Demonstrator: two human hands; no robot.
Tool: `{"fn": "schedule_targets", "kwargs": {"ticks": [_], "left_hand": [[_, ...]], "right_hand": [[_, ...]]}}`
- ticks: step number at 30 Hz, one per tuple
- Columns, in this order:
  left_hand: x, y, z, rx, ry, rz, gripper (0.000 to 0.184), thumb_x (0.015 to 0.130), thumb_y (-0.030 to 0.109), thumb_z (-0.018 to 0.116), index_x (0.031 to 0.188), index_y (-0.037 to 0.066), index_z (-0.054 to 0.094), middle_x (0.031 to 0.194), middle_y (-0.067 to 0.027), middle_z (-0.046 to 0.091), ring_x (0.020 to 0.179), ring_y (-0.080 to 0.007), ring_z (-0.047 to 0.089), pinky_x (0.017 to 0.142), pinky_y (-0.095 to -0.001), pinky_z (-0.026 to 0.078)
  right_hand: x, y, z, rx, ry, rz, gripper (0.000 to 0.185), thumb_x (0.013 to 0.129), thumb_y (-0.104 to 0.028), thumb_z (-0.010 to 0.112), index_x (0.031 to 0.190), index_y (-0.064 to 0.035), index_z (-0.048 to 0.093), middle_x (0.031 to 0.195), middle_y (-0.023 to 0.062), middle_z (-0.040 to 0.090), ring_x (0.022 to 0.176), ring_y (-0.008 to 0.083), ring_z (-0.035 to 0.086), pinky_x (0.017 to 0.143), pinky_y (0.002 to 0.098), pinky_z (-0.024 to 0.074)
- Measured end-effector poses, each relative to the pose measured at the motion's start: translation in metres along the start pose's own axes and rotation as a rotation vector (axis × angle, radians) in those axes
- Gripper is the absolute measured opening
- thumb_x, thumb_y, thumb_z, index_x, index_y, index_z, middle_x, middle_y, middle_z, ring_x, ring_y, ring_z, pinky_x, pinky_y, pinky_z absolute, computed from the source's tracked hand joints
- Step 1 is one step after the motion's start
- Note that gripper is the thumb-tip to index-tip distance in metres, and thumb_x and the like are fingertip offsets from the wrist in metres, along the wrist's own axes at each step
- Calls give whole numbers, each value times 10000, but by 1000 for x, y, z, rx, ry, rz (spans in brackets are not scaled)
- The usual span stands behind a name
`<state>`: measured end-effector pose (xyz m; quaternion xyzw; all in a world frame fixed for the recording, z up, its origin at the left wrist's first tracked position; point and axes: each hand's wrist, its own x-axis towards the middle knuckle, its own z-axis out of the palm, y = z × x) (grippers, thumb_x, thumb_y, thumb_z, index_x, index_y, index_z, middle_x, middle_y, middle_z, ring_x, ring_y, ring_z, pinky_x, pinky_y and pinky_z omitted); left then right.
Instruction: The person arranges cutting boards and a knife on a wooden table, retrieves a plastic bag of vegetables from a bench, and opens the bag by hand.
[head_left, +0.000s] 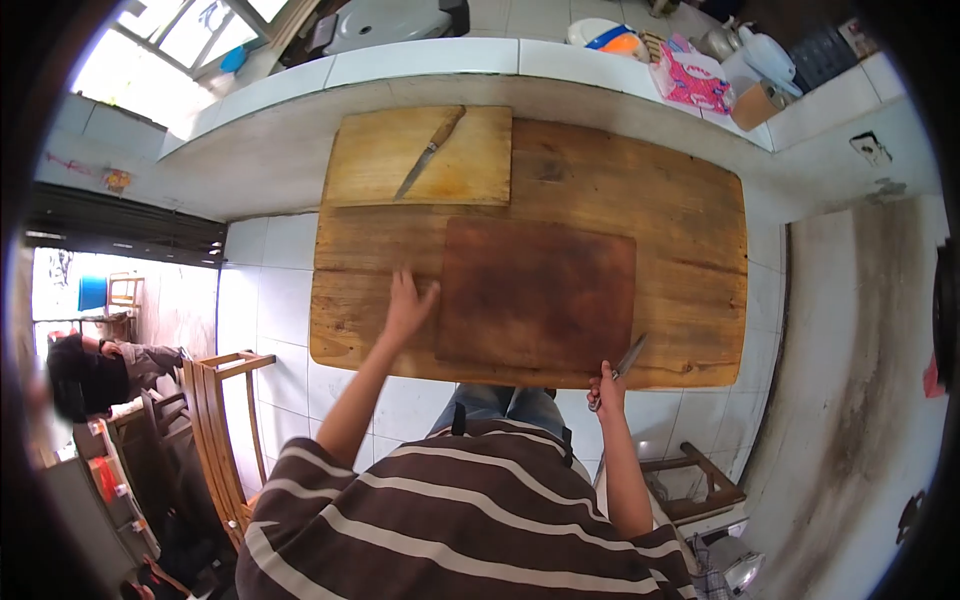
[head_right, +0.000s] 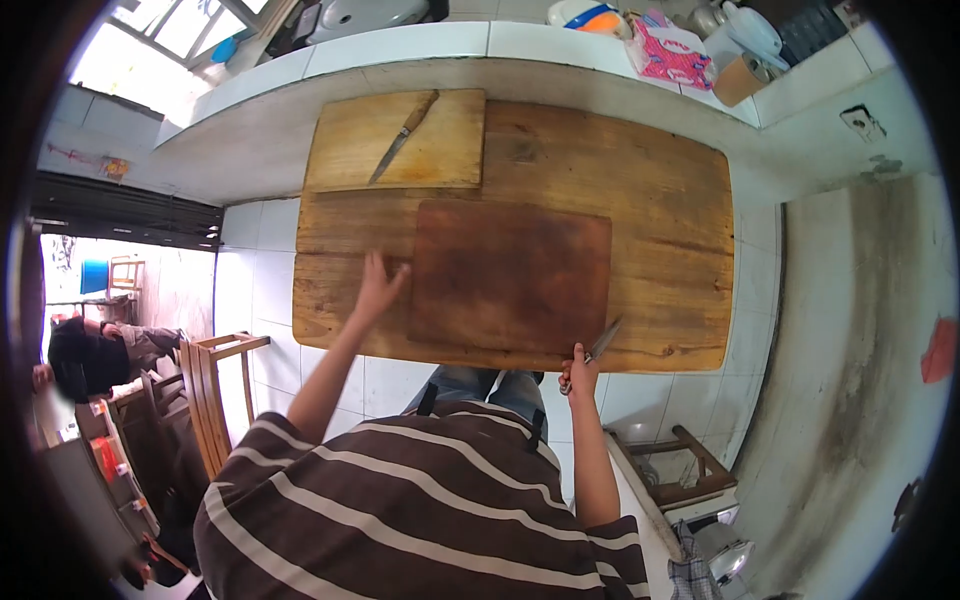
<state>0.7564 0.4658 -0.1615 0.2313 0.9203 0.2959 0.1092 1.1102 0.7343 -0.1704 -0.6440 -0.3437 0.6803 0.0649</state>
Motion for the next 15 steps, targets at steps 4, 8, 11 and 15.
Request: {"fn": "schedule_targets", "kwargs": {"ticks": [4, 8, 11, 15], "left_hand": [[-74, 22, 17, -199, -100, -172, 606, 898, 342, 680, 1279, -92, 493, 1199, -290, 491, 1131, -449, 513, 982, -472, 440], [-97, 26, 36, -208, -11, -148, 598, 895, 345, 684, 1274, -84, 510, 1197, -282, 506, 1109, -443, 535, 967, -477, 453], [-99, 25, 38, -186, 7, -169, 597, 892, 352, 686, 1273, -76, 521, 1196, -278, 519, 1101, -442, 548, 963, -479, 461], [-102, 23, 42, -228, 27, -206, 591, 889, 356, 687, 1266, -72, 533, 1203, -277, 530, 1109, -444, 549, 968, -480, 463]], "right_hand": [[21, 0, -15, -89, -70, 51, 332, 1000, -373, 568, 900, -68, 488, 596, 72, 543, 421, 128, 450, 342, 286, 392], [23, -8, -21, -117, -124, 117, 328, 1004, -373, 555, 884, -72, 505, 590, 69, 540, 417, 140, 443, 349, 303, 401], [12, -31, -40, -315, -212, 151, 310, 1016, -348, 528, 863, -79, 543, 603, 62, 543, 436, 147, 471, 362, 321, 401], [3, -55, -52, -628, -78, -337, 303, 1024, -318, 501, 919, -54, 608, 684, 73, 593, 502, 158, 532, 443, 338, 441]]}}
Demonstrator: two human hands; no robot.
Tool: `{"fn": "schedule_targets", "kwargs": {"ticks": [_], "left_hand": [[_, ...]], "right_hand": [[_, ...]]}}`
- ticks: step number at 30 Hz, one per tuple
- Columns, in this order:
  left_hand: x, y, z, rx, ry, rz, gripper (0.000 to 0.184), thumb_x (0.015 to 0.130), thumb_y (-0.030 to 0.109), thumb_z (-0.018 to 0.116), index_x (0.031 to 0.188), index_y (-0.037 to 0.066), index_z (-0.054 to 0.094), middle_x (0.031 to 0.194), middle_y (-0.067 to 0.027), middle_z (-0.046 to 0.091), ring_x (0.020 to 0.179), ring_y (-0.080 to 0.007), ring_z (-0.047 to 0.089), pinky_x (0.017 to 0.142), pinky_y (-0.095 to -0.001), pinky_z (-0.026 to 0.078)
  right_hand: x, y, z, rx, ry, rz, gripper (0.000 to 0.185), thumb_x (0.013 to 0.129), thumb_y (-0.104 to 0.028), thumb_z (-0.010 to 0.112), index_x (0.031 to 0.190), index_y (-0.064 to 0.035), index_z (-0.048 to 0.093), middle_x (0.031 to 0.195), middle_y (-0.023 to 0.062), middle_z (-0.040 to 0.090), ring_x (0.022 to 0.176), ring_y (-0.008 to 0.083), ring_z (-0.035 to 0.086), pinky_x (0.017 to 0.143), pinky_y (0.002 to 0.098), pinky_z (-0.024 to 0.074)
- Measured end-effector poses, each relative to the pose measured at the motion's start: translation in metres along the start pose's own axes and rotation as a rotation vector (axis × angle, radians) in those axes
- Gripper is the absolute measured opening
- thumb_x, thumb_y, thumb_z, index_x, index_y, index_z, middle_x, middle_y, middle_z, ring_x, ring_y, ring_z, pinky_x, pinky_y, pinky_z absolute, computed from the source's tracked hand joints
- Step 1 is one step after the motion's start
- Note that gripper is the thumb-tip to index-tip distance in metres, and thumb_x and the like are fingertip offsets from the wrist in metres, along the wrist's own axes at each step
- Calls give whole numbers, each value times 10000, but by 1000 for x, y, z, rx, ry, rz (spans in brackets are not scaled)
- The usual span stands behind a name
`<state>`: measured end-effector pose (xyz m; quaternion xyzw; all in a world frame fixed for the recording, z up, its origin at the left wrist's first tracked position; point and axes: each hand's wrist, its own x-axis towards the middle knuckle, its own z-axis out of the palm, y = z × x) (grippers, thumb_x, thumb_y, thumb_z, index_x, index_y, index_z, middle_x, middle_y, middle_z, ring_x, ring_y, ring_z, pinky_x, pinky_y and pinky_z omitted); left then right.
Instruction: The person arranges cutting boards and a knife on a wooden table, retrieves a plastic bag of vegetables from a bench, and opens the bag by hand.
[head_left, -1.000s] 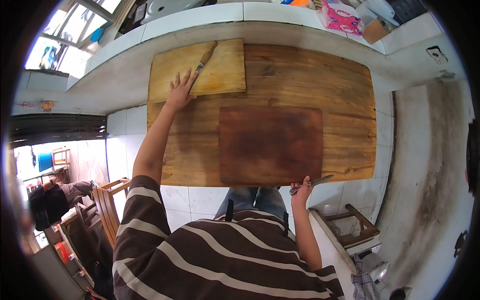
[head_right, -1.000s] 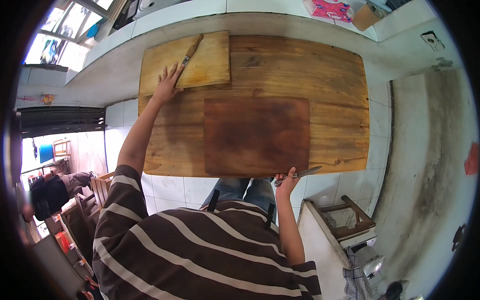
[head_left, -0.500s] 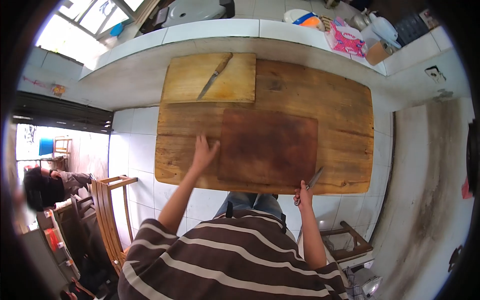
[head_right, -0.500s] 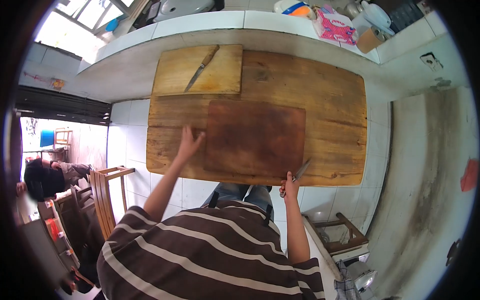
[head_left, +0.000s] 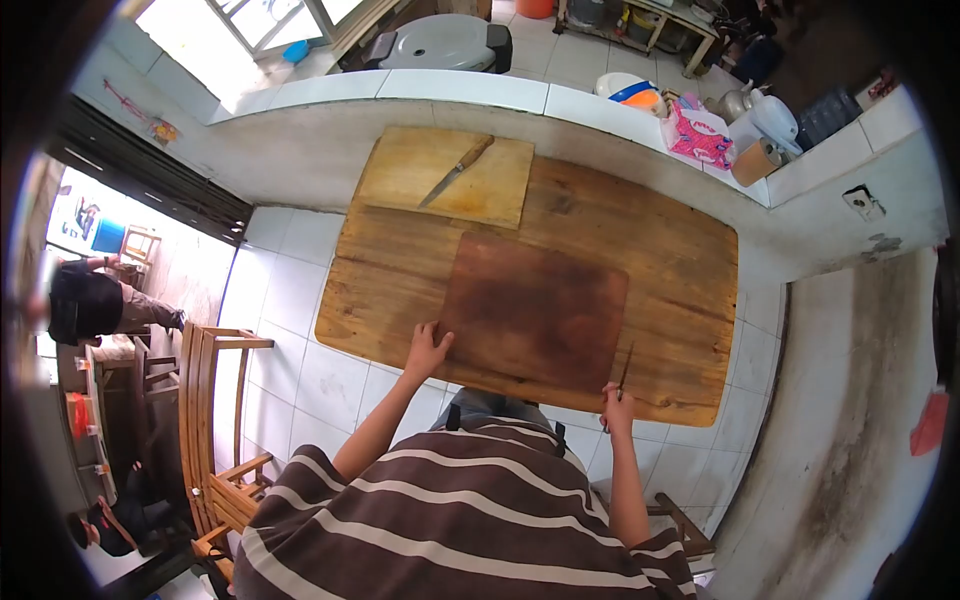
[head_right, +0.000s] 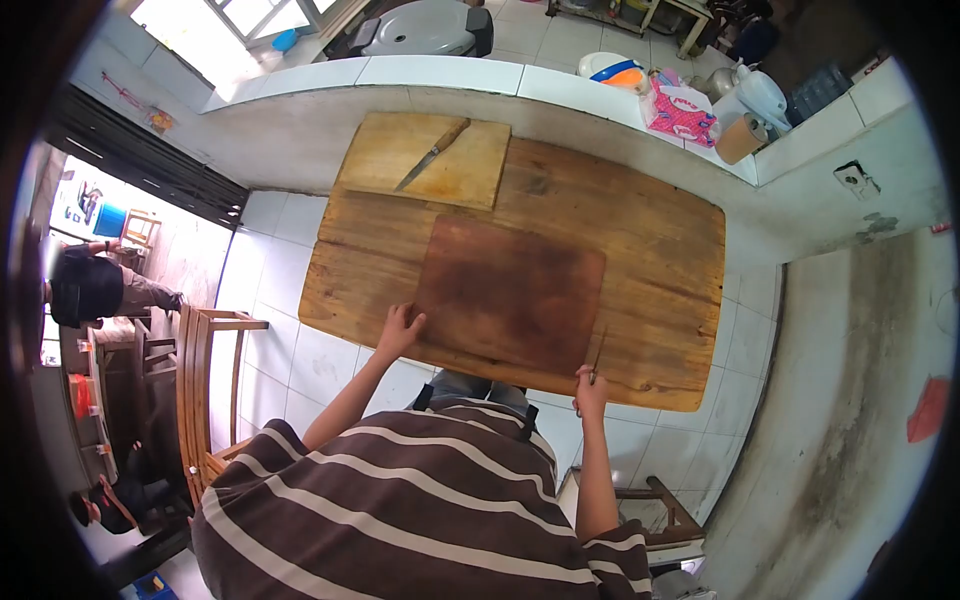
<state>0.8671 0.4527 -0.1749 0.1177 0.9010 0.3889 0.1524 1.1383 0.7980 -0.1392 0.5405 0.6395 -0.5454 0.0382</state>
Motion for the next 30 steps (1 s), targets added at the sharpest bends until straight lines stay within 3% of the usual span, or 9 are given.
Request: {"fn": "schedule_targets", "kwargs": {"ticks": [2, 5, 8, 14, 20, 30], "left_hand": [[-3, 3, 2, 18, 7, -17, 594, 884, 341, 691, 1280, -68, 521, 1219, -280, 522, 1123, -447, 542, 977, -484, 457], [-9, 7, 5, 83, 20, -3, 613, 871, 320, 703, 1307, -60, 497, 1241, -281, 512, 1146, -448, 528, 992, -487, 446], [-13, 8, 10, 177, 52, 7, 648, 854, 308, 717, 1336, -50, 471, 1255, -279, 505, 1165, -447, 517, 1007, -488, 435], [-11, 0, 16, 180, 88, -41, 668, 819, 323, 752, 1324, -36, 503, 1261, -270, 514, 1153, -429, 533, 997, -469, 451], [-11, -15, 16, 45, 94, -87, 664, 783, 343, 775, 1293, -22, 555, 1254, -261, 530, 1146, -404, 556, 991, -446, 464], [-24, -11, -1, 144, 160, -123, 686, 772, 345, 782, 1297, -31, 551, 1256, -255, 519, 1155, -404, 550, 1003, -443, 461]], "right_hand": [[9, -7, -2, -26, 138, -176, 291, 1020, -294, 503, 991, -40, 641, 786, 111, 659, 605, 217, 628, 555, 356, 511], [41, 1, 10, -167, 274, -543, 302, 1007, -248, 504, 1118, -7, 648, 1003, 179, 701, 892, 327, 682, 819, 391, 532], [48, -3, 20, -173, 227, -505, 331, 998, -226, 506, 1191, 7, 640, 1155, 225, 666, 1131, 394, 604, 979, 430, 465], [53, -3, 12, -158, 173, -481, 358, 988, -238, 526, 1223, 10, 635, 1211, 246, 630, 1133, 415, 589, 980, 449, 463], [44, -11, 11, -279, 140, -489, 366, 973, -243, 540, 1223, 5, 640, 1161, 239, 635, 1089, 425, 594, 962, 472, 463], [17, -14, 17, -251, 35, -574, 347, 984, -254, 533, 1210, -21, 654, 1178, 199, 657, 1109, 382, 614, 972, 428, 471]]}}
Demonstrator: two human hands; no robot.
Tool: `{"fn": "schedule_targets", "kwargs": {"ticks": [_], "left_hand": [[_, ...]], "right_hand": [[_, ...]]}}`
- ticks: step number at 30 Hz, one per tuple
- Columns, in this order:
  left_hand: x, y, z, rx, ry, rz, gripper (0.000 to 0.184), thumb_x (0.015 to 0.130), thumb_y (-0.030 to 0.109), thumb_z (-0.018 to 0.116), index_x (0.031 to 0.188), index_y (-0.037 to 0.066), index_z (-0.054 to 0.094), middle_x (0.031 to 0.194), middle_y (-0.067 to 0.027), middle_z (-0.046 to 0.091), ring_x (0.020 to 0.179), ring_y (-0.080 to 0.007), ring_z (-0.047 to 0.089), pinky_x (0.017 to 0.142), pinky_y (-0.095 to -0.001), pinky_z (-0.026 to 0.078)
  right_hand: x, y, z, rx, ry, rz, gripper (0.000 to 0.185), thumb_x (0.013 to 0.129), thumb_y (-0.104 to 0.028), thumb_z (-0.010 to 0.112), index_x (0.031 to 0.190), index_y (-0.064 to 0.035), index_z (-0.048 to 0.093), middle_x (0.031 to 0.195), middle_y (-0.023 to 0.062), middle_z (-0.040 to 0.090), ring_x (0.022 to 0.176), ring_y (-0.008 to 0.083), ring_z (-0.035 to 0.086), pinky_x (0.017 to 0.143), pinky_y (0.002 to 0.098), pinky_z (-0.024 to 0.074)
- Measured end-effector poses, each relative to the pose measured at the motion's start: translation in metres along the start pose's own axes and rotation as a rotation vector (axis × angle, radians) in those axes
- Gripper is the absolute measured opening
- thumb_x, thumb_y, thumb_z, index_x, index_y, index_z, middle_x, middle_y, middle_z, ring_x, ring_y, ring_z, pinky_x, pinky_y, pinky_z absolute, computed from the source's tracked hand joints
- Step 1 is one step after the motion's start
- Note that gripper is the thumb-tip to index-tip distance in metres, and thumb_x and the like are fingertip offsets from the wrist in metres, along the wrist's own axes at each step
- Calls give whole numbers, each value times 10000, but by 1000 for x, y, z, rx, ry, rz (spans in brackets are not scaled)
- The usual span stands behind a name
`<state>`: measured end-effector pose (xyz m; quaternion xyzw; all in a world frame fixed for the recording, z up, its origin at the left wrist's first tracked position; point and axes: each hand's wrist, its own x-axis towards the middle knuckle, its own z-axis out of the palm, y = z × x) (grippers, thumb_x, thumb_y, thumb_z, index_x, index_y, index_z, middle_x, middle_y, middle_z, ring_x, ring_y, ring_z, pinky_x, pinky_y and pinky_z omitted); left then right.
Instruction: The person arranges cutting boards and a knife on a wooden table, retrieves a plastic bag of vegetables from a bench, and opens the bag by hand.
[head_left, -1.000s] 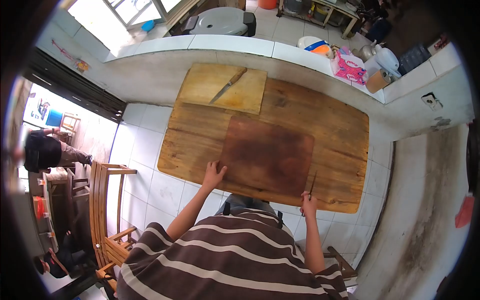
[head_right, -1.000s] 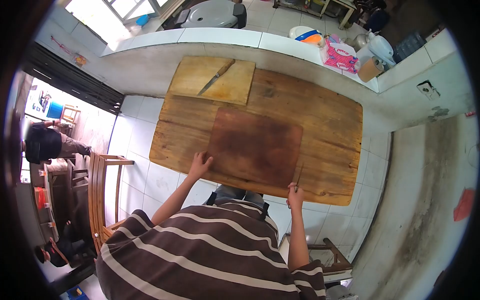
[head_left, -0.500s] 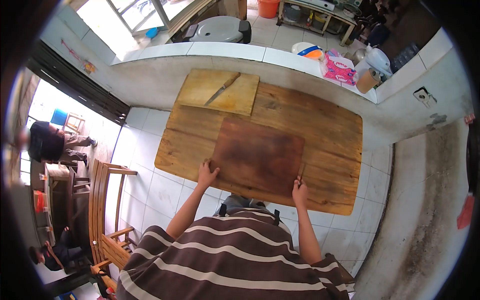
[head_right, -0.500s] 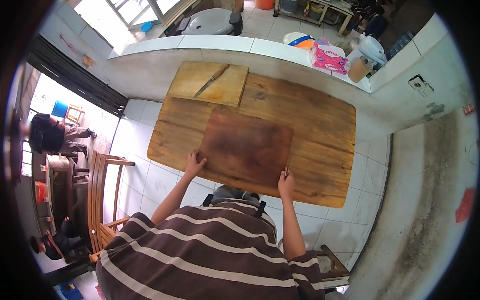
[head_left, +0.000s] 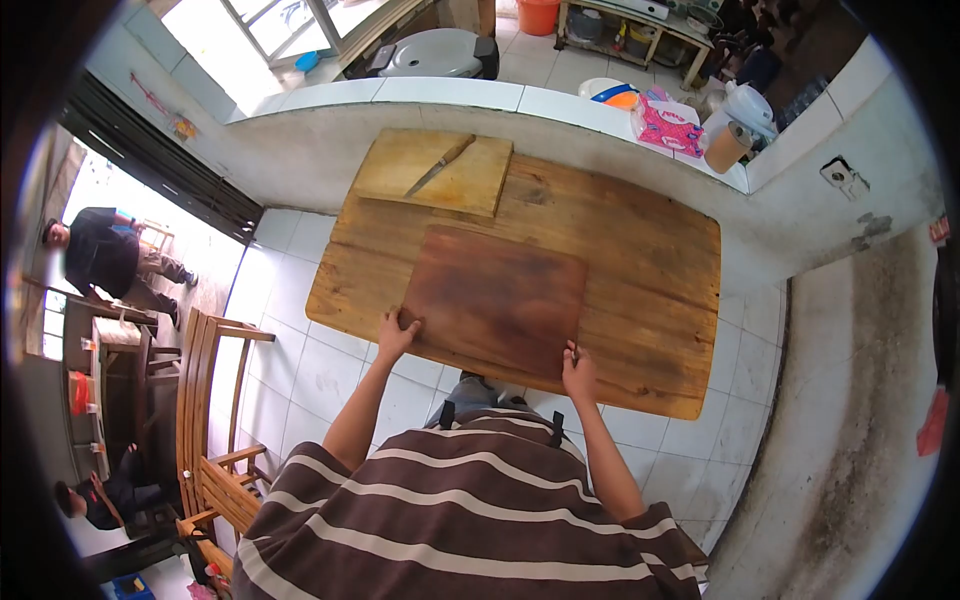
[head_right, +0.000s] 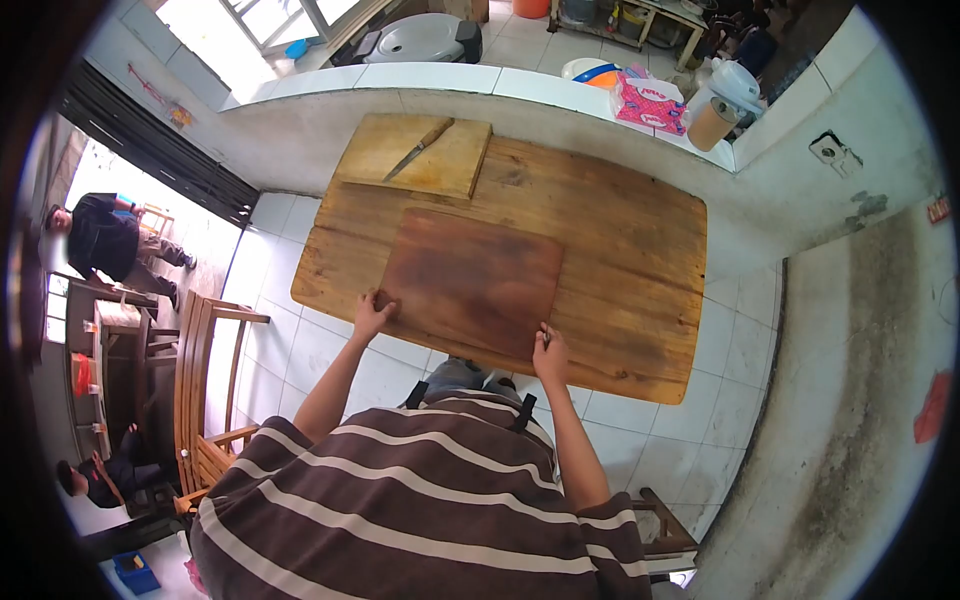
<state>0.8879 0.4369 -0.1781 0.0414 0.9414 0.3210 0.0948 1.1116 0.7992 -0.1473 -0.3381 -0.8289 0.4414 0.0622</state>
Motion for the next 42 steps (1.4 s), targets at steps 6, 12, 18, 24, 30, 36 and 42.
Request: {"fn": "schedule_targets", "kwargs": {"ticks": [6, 12, 18, 24, 30, 36, 42], "left_hand": [[1, -16, -10, -46, -22, -69, 715, 786, 331, 776, 1336, -45, 516, 1278, -249, 502, 1190, -398, 529, 1024, -436, 447], [-7, -19, -8, -22, -14, 6, 737, 815, 307, 762, 1385, -42, 453, 1289, -226, 488, 1190, -359, 530, 1020, -416, 446], [-3, -17, -10, -97, 22, 15, 711, 804, 286, 765, 1367, -21, 457, 1294, -249, 498, 1225, -408, 499, 1038, -448, 427], [20, -35, -35, -5, 55, 79, 736, 787, 281, 777, 1380, 0, 444, 1289, -248, 501, 1218, -415, 496, 1043, -454, 416], [44, -61, -65, -114, 19, 119, 758, 794, 245, 781, 1395, -20, 403, 1291, -251, 506, 1208, -405, 506, 1037, -442, 421], [59, -78, -79, -162, -115, 107, 679, 837, 237, 748, 1366, -42, 427, 1270, -247, 507, 1164, -387, 524, 1014, -439, 430], [64, -95, -86, -59, -157, 270, 604, 865, 252, 730, 1340, -18, 474, 1242, -204, 495, 1153, -351, 543, 990, -416, 461]], "right_hand": [[-2, 0, 9, 63, -53, -83, 348, 990, -265, 533, 1202, -16, 654, 1190, 200, 653, 1133, 383, 603, 983, 427, 464], [-9, 4, 9, 114, -46, -96, 355, 990, -282, 538, 1188, -13, 657, 1190, 198, 653, 1144, 386, 595, 988, 429, 460], [-12, -5, 15, 139, -66, -66, 349, 991, -295, 542, 1187, -33, 664, 1232, 193, 642, 1178, 388, 582, 1006, 424, 451], [-5, -33, 49, 154, -118, -46, 335, 986, -279, 551, 1174, -27, 667, 1298, 250, 591, 1237, 408, 541, 1030, 433, 438], [0, -51, 93, 15, -60, -120, 308, 985, -243, 543, 1176, -33, 663, 1313, 281, 565, 1235, 423, 531, 1035, 452, 430], [-2, -111, 89, -324, 128, -71, 188, 951, -174, 563, 1083, -42, 587, 1107, 218, 609, 1052, 428, 608, 898, 492, 496], [16, -169, 121, -383, -16, -56, 274, 876, -80, 617, 1097, -16, 468, 1083, 224, 550, 1024, 414, 599, 792, 512, 523]]}}
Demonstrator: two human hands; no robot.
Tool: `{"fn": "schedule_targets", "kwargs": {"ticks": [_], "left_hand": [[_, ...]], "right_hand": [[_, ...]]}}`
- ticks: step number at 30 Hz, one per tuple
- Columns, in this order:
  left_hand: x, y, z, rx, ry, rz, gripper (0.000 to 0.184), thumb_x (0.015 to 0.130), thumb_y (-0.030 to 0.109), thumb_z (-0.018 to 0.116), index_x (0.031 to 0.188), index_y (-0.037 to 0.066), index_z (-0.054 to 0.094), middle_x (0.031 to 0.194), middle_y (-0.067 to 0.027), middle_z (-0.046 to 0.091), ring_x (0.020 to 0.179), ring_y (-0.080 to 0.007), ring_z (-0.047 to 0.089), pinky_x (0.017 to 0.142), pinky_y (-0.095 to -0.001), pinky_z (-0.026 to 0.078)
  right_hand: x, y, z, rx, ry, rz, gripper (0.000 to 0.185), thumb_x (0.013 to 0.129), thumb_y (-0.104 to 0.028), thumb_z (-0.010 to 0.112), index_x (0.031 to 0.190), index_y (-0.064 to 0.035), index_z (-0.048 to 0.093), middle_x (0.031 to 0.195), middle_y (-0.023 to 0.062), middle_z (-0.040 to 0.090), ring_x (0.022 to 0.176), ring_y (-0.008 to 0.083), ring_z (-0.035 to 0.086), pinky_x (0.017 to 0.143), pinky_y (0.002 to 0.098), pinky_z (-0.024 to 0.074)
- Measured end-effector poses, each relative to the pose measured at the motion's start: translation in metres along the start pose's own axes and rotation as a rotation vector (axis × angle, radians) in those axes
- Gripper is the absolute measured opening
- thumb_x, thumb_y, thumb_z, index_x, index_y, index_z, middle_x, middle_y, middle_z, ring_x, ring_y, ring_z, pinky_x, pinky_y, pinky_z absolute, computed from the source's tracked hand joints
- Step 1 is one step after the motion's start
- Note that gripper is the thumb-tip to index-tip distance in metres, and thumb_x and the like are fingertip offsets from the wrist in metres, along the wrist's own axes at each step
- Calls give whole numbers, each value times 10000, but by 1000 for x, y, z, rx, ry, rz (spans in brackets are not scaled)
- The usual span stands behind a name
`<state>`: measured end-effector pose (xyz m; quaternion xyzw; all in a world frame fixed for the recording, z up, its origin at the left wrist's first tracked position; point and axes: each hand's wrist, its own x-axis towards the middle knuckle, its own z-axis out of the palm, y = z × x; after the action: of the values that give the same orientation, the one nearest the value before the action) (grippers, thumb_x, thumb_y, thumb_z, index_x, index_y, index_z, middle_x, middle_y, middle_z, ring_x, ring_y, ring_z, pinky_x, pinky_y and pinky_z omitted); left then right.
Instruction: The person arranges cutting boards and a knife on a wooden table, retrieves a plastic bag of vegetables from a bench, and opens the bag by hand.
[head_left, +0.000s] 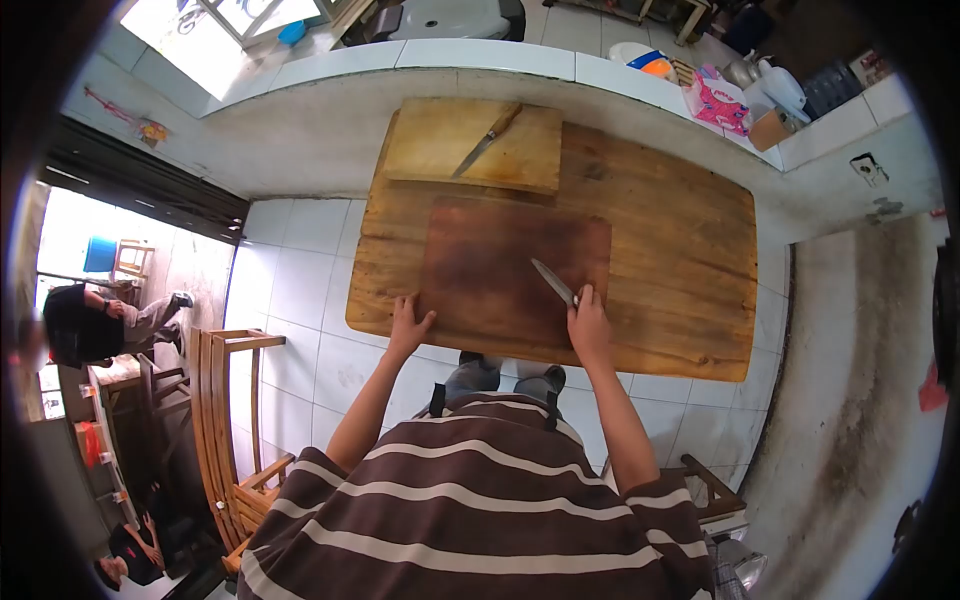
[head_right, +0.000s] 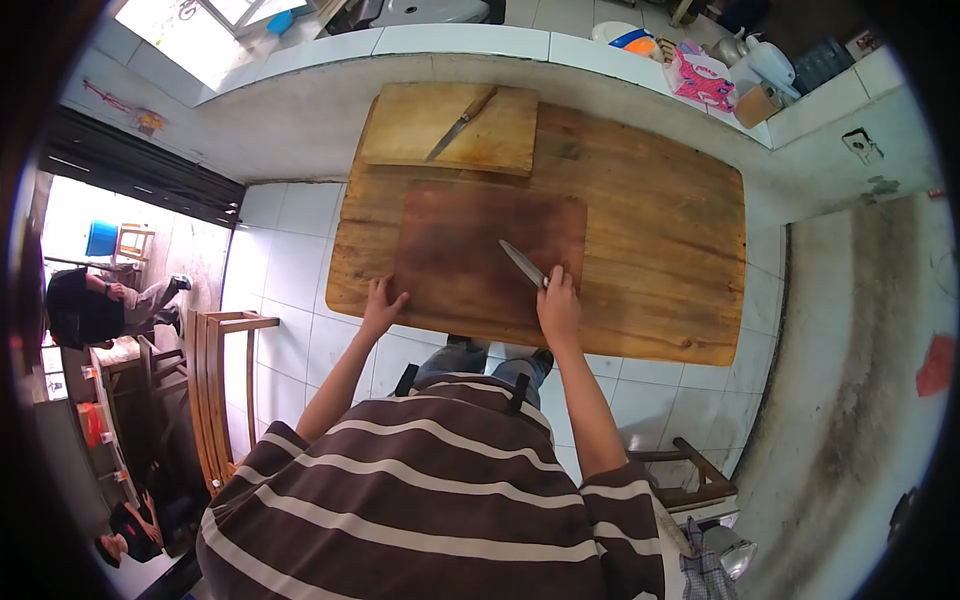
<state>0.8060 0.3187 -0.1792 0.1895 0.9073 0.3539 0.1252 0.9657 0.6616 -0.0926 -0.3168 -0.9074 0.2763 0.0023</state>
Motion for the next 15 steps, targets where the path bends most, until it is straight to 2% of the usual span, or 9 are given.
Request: {"fn": "schedule_targets", "kwargs": {"ticks": [4, 7, 10, 15], "left_hand": [[-4, 8, -11, -121, -79, -58, 588, 869, 241, 724, 1336, -17, 479, 1235, -202, 491, 1169, -354, 540, 1010, -427, 449], [-9, 3, -16, -133, -130, -73, 583, 871, 214, 724, 1344, -18, 473, 1236, -203, 492, 1163, -334, 555, 978, -405, 485], [-17, -9, -15, -221, -152, -108, 577, 861, 215, 731, 1330, -15, 486, 1178, -203, 500, 1067, -322, 586, 924, -390, 505], [-30, -8, -15, -292, -123, -164, 576, 878, 207, 725, 1347, -15, 476, 1223, -216, 474, 1064, -299, 621, 848, -341, 560]], "right_hand": [[23, -9, 40, 37, 6, -158, 264, 862, -22, 582, 1086, -8, 442, 1087, 253, 520, 1045, 459, 561, 849, 512, 518], [30, -20, 56, 4, 52, -296, 272, 868, -17, 582, 1105, -13, 450, 1097, 233, 514, 1049, 446, 552, 861, 506, 515], [28, -35, 57, -62, 73, -320, 276, 879, -25, 584, 1132, -28, 475, 1116, 204, 514, 1045, 426, 552, 855, 503, 512], [31, -33, 67, -152, 70, -339, 320, 875, -88, 628, 1175, -54, 522, 1126, 158, 533, 1073, 391, 543, 878, 487, 492]]}}
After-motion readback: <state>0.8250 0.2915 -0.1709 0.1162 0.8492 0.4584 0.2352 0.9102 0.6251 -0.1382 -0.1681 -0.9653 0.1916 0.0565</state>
